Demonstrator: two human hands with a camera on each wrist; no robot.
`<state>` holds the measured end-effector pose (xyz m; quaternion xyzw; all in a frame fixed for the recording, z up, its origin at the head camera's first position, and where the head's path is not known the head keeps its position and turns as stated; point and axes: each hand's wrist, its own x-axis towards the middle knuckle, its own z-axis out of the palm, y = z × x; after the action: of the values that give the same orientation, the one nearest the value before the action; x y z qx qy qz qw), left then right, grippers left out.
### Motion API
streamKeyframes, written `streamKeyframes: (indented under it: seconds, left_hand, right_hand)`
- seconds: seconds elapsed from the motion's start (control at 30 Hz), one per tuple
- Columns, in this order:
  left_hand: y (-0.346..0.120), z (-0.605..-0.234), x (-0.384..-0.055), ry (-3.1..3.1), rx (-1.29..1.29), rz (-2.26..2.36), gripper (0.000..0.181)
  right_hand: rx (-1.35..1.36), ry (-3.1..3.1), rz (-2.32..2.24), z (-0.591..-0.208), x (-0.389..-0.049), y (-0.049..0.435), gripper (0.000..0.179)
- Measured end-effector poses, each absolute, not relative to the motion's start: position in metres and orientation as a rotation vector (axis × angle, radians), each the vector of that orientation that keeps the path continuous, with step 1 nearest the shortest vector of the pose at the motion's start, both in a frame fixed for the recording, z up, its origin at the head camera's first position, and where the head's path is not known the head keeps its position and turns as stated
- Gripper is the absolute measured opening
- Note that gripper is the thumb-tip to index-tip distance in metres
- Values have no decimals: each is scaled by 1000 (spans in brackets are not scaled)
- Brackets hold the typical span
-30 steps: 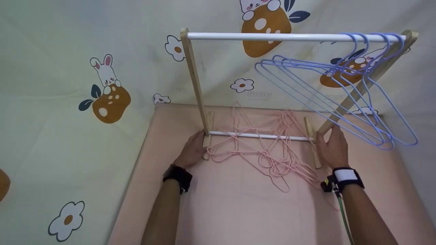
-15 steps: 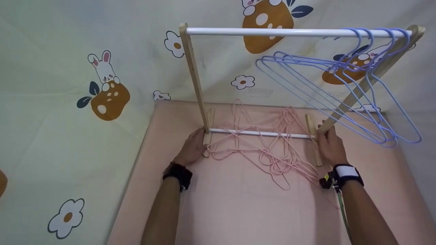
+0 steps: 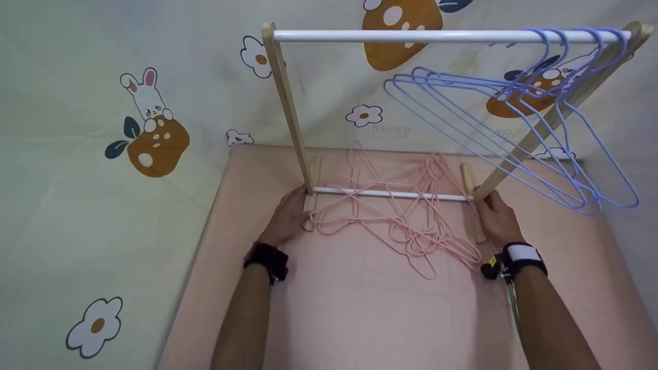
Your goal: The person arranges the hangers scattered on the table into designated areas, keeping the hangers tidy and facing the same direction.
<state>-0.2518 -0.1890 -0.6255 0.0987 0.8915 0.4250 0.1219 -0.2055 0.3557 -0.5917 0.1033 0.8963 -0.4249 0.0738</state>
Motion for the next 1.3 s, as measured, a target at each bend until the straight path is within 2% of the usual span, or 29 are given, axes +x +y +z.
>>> streamKeyframes:
  seconds: [0.33,0.5,0.67,0.8,1.0,1.13,1.3]
  left_hand:
    - [-186,-621,-250,2572,217,1354,73]
    - [-176,-610,-238,2689,149,1480,59]
    - [-142,-586,-221,2931,88,1593,41]
    - [-99,-566,-214,3050,260,1587,35]
    - [-34,-548,-208,2966,534,1541,38]
    - [1,-546,-209,2895,625,1498,43]
    - [38,-556,-213,2903,772,1373,45]
  right_hand:
    - [358,2614,-1329,-591,-202,351,79]
    - [391,2633,-1329,-592,-202,351,82]
    - [371,2719,-1303,-595,-204,354,79]
    - [332,2795,-1242,-597,-202,355,73]
    - [345,2730,-1246,-582,-196,340,76]
    - [348,2717,-1230,-573,-194,331,78]
    - [341,2711,-1215,-592,-202,338,86]
